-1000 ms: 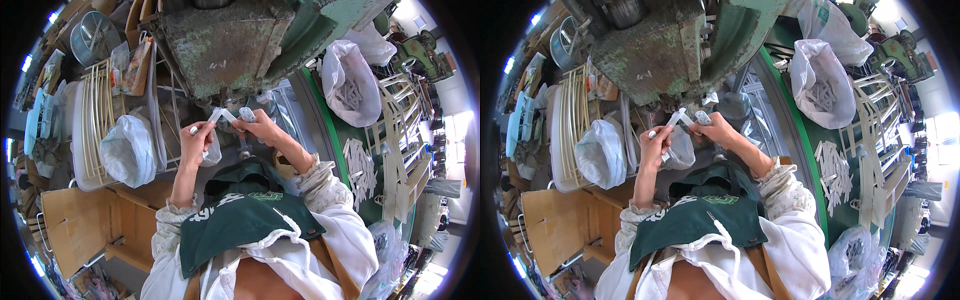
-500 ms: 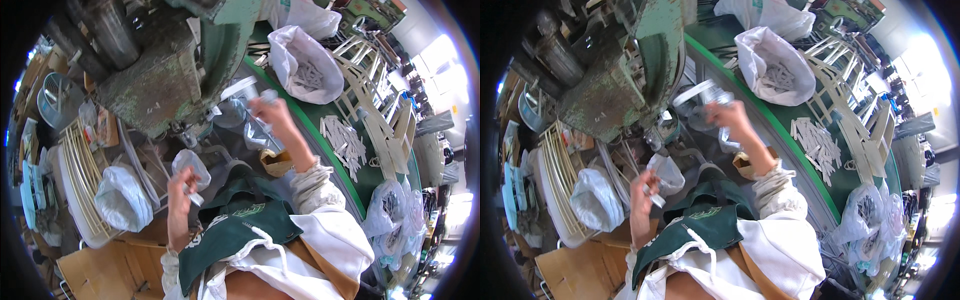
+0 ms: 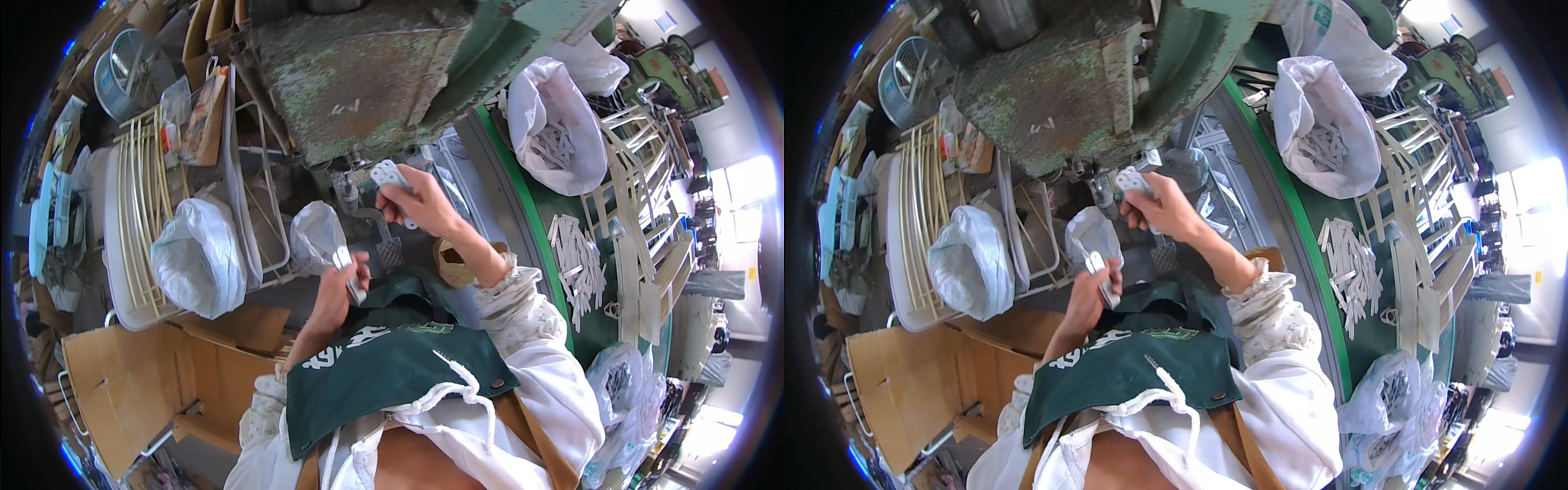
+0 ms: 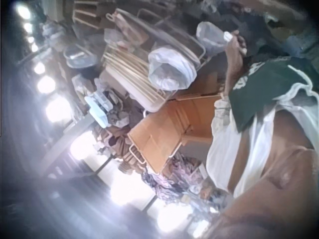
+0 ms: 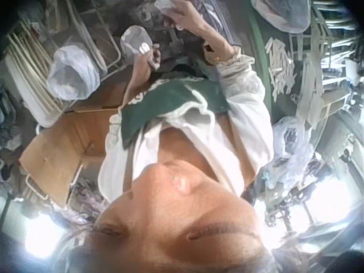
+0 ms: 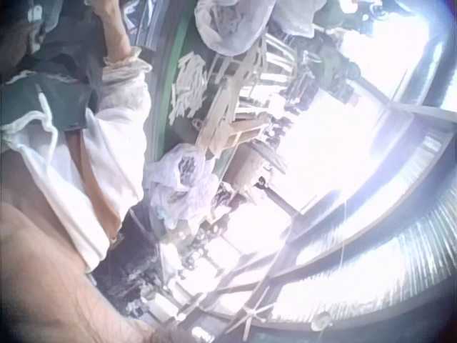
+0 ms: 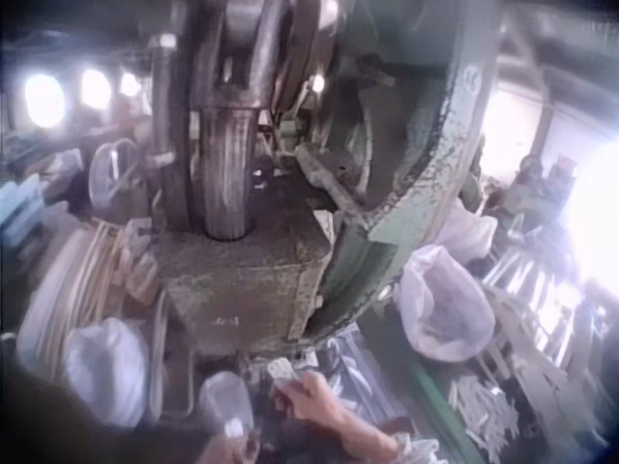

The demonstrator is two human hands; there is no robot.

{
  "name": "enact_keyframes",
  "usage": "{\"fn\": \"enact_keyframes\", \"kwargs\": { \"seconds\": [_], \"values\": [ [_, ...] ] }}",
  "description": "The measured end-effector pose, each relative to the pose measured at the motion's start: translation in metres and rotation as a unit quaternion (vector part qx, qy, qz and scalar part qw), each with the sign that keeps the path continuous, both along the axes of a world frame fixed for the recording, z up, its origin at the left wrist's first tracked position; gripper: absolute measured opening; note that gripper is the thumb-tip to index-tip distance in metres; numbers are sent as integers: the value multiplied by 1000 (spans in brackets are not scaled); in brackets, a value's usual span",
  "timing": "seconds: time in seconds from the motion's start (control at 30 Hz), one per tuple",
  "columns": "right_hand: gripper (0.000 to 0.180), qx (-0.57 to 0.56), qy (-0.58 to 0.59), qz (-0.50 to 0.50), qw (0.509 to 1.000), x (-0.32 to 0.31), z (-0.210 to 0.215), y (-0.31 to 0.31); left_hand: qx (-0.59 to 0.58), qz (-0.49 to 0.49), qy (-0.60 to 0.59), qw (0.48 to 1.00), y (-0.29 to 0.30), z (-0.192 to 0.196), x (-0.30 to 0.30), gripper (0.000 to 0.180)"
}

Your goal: The person repeatedly picks up small white plastic pieces from a bag and a nearby surface, then inserts them into a press machine to form or join them. The person handles the parts one at a time, places them into the machine, and removes the processed pieces, continuing the cycle throughout the clip.

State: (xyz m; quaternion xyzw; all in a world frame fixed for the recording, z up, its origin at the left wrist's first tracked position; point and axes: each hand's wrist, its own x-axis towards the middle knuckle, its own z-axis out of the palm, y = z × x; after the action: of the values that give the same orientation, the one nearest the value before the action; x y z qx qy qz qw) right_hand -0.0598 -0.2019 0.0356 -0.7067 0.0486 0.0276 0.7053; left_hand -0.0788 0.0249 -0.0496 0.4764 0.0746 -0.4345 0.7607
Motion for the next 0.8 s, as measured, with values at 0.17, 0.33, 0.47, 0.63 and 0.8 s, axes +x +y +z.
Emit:
{"fn": "enact_keyframes", "kwargs": {
  "seconds": [0.17, 0.33, 0.47, 0.63, 0.8],
  "values": [
    [17, 94, -24, 10, 995, 15, 2, 26, -84, 158, -46, 983, -33, 32, 43, 20],
    [22, 92, -1, 15, 996, 26, -1, 27, -49, 196, -106, 974, -55, 50, 70, 17],
    [22, 108, 36, 14, 993, 28, 0, 27, -52, 181, -130, 973, -64, 51, 78, 12],
    [17, 159, 93, 42, 982, 27, -3, 16, -17, 215, -118, 969, -68, 54, 76, 16],
    [13, 143, 116, 40, 982, 26, 0, 17, -15, 278, -108, 955, -78, 53, 71, 23]
  ]
}}
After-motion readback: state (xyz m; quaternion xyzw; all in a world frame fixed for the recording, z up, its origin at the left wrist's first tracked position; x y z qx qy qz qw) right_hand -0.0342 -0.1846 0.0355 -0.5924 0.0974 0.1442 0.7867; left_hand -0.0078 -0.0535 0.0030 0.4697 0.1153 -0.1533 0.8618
